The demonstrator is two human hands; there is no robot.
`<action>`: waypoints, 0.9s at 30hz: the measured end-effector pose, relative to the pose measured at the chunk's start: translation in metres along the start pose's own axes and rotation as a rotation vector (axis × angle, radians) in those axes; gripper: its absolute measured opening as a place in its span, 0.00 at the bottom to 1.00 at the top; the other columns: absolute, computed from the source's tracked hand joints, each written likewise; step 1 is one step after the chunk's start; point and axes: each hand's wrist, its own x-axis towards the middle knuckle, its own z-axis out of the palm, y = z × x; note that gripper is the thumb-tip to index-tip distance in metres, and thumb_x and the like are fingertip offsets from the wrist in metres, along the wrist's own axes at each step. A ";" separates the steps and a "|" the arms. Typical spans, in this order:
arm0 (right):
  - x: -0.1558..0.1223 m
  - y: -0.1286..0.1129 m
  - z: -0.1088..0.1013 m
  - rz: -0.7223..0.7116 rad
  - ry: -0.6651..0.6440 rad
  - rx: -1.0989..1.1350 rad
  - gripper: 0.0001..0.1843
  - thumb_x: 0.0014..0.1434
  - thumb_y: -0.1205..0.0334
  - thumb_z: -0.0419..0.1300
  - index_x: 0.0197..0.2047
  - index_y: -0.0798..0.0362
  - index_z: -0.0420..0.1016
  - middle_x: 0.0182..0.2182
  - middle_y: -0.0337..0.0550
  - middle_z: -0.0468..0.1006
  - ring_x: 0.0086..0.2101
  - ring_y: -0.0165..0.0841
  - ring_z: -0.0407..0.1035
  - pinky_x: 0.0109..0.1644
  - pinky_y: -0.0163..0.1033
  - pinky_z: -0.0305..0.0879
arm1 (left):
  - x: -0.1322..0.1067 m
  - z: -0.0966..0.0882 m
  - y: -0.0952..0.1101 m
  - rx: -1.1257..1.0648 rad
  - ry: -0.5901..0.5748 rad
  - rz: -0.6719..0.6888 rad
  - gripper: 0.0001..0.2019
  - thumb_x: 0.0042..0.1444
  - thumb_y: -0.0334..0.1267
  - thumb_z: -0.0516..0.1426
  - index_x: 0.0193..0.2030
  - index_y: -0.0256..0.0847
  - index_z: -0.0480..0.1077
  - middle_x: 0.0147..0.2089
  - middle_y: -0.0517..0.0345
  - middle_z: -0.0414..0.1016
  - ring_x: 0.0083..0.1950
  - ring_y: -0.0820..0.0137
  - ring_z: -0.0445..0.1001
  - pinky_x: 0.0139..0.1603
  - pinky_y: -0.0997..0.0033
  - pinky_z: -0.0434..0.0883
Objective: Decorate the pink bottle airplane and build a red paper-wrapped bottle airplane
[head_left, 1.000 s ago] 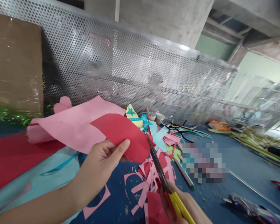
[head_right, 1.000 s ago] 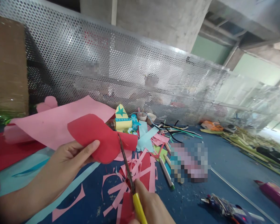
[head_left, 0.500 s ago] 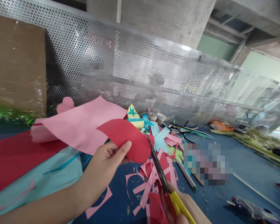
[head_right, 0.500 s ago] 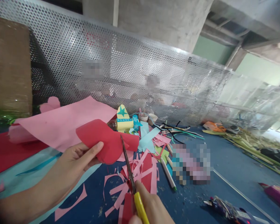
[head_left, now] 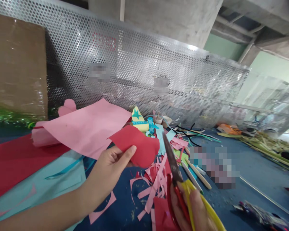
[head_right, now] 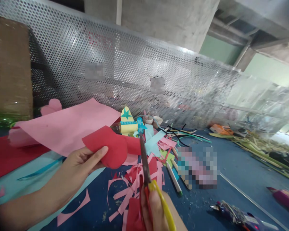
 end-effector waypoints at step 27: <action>0.023 -0.016 -0.017 0.117 -0.184 0.688 0.16 0.52 0.53 0.67 0.35 0.50 0.64 0.13 0.24 0.63 0.10 0.19 0.54 0.13 0.23 0.54 | -0.021 0.009 0.009 0.958 -0.192 0.317 0.27 0.48 0.48 0.63 0.57 0.55 0.70 0.60 0.59 0.72 0.61 0.54 0.67 0.62 0.56 0.63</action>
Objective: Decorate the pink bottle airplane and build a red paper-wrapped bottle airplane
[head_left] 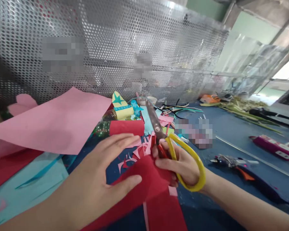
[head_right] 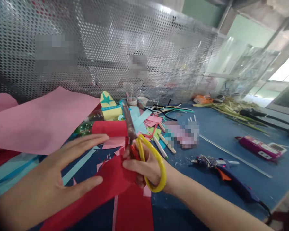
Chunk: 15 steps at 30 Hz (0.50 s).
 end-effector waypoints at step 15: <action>0.003 0.014 0.002 -0.150 0.105 -0.010 0.36 0.54 0.23 0.38 0.29 0.49 0.62 0.19 0.35 0.64 0.14 0.26 0.53 0.15 0.33 0.55 | 0.012 0.011 -0.016 -0.926 -0.295 -0.473 0.15 0.56 0.45 0.62 0.48 0.45 0.71 0.33 0.61 0.78 0.30 0.72 0.75 0.26 0.79 0.72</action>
